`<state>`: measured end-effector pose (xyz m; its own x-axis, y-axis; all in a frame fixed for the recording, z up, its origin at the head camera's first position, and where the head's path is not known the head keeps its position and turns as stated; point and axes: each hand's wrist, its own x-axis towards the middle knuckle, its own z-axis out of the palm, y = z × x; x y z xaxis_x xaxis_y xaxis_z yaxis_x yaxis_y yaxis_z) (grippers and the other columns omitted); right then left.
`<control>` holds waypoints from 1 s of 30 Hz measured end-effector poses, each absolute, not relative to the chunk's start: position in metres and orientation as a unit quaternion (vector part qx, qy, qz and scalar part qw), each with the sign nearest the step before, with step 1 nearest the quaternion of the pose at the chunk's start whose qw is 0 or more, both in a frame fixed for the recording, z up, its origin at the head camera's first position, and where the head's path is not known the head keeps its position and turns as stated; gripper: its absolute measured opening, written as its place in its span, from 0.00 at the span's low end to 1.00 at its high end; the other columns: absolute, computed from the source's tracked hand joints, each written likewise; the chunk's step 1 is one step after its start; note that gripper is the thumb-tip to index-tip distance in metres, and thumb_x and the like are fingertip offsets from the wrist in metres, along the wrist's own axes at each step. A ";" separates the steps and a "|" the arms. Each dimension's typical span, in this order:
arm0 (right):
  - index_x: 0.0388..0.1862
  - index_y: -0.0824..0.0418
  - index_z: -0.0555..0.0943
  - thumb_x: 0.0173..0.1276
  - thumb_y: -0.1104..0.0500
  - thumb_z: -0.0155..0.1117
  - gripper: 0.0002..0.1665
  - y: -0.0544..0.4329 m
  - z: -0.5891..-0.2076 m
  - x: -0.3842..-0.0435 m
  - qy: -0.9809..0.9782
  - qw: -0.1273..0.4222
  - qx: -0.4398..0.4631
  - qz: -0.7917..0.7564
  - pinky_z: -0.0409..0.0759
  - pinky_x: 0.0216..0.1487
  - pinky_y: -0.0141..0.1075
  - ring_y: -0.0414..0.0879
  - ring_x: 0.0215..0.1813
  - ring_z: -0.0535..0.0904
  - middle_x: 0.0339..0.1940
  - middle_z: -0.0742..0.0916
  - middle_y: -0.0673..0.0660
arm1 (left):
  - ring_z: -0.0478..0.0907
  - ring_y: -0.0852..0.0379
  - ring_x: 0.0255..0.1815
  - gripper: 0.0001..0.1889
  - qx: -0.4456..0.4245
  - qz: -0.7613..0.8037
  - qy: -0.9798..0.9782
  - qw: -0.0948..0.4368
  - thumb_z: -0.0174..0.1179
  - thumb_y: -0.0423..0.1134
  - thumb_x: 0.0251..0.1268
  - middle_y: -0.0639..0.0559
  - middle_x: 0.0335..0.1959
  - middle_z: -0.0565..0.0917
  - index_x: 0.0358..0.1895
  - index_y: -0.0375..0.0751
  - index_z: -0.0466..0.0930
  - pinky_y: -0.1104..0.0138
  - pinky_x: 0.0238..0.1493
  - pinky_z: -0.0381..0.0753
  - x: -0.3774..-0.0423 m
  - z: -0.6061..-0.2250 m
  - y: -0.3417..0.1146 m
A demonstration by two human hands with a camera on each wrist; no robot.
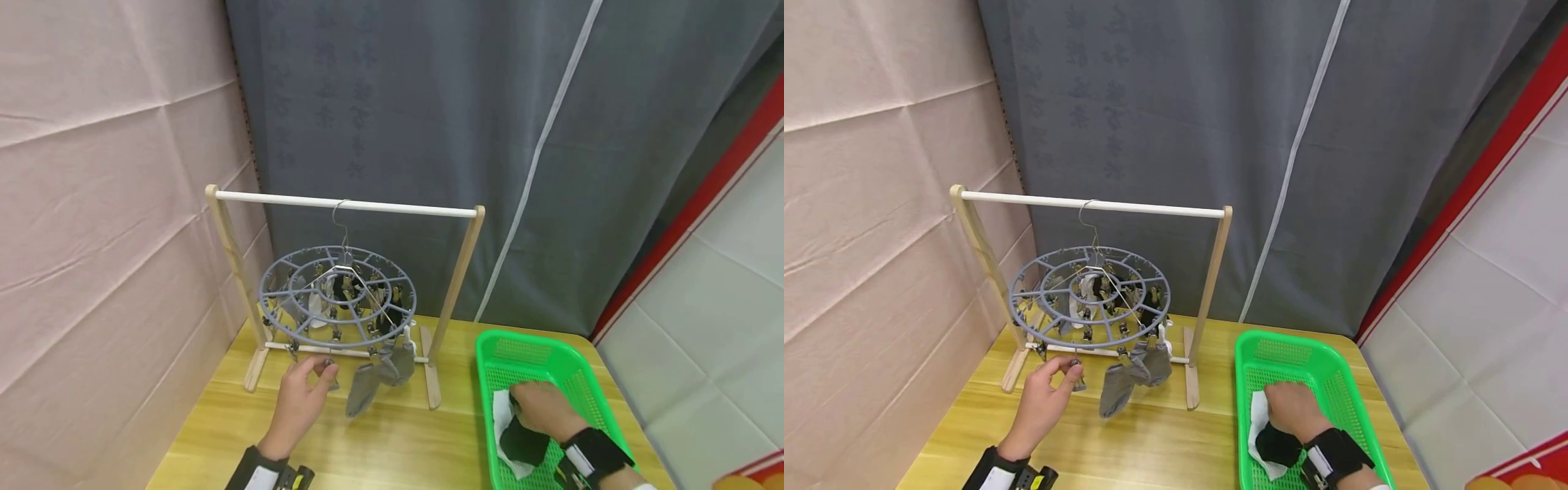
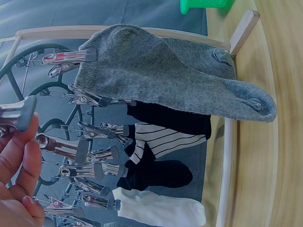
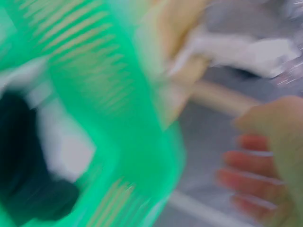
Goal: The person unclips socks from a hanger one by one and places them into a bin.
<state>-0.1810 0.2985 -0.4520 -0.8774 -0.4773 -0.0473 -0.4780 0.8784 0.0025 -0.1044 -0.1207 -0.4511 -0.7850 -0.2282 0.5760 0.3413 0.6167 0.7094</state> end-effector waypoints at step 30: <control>0.49 0.55 0.85 0.74 0.61 0.50 0.16 0.116 -0.419 -0.225 0.737 -0.503 -0.447 -0.062 0.81 0.44 0.38 0.46 0.44 0.85 0.42 0.90 0.52 | 0.67 0.48 0.40 0.11 -0.075 -0.353 -0.753 0.550 0.59 0.34 0.61 0.38 0.37 0.75 0.42 0.30 0.77 0.68 0.49 0.62 -0.111 -0.444 -0.115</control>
